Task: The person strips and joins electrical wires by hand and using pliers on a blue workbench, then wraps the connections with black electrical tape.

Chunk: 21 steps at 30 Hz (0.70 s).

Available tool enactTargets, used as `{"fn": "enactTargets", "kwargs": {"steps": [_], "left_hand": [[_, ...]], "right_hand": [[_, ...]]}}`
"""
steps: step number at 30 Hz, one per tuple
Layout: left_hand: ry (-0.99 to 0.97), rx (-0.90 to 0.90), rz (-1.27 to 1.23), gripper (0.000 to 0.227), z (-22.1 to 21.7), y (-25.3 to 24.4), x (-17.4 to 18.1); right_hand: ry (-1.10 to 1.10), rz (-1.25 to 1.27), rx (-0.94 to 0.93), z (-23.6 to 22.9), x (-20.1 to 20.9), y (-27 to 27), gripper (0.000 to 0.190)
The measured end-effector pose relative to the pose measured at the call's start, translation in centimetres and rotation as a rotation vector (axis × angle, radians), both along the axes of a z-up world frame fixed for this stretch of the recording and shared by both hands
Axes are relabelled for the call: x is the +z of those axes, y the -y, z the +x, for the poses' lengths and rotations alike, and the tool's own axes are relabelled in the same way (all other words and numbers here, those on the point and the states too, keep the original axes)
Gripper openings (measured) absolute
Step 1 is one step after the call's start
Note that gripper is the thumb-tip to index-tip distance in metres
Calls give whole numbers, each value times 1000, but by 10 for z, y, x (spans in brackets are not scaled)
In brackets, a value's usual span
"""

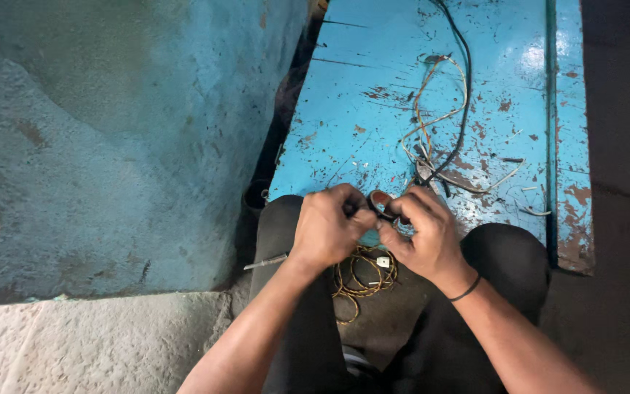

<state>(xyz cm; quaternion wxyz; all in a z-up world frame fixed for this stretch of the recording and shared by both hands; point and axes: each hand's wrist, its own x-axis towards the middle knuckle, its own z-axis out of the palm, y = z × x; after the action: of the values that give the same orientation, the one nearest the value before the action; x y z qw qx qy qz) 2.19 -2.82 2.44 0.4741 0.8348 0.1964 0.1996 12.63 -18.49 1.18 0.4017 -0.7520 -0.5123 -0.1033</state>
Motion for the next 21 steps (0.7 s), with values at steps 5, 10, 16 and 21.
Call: {"fn": "enactTargets", "kwargs": {"steps": [5,10,16,21], "left_hand": [[20,-91,-98,11,-1,-5,-3],[101,-214,-133,9,-4,-1,5],[43,-140,-114,12,-4,-12,12],[-13,-99,-86,15,-4,-28,8]], "right_hand": [[-45,-20,49,4,-3,2,26],[8,-68,-16,14,-12,2,29],[-187,-54,37,16,-10,5,44],[-123,-24,146,17,-8,3,41]]}}
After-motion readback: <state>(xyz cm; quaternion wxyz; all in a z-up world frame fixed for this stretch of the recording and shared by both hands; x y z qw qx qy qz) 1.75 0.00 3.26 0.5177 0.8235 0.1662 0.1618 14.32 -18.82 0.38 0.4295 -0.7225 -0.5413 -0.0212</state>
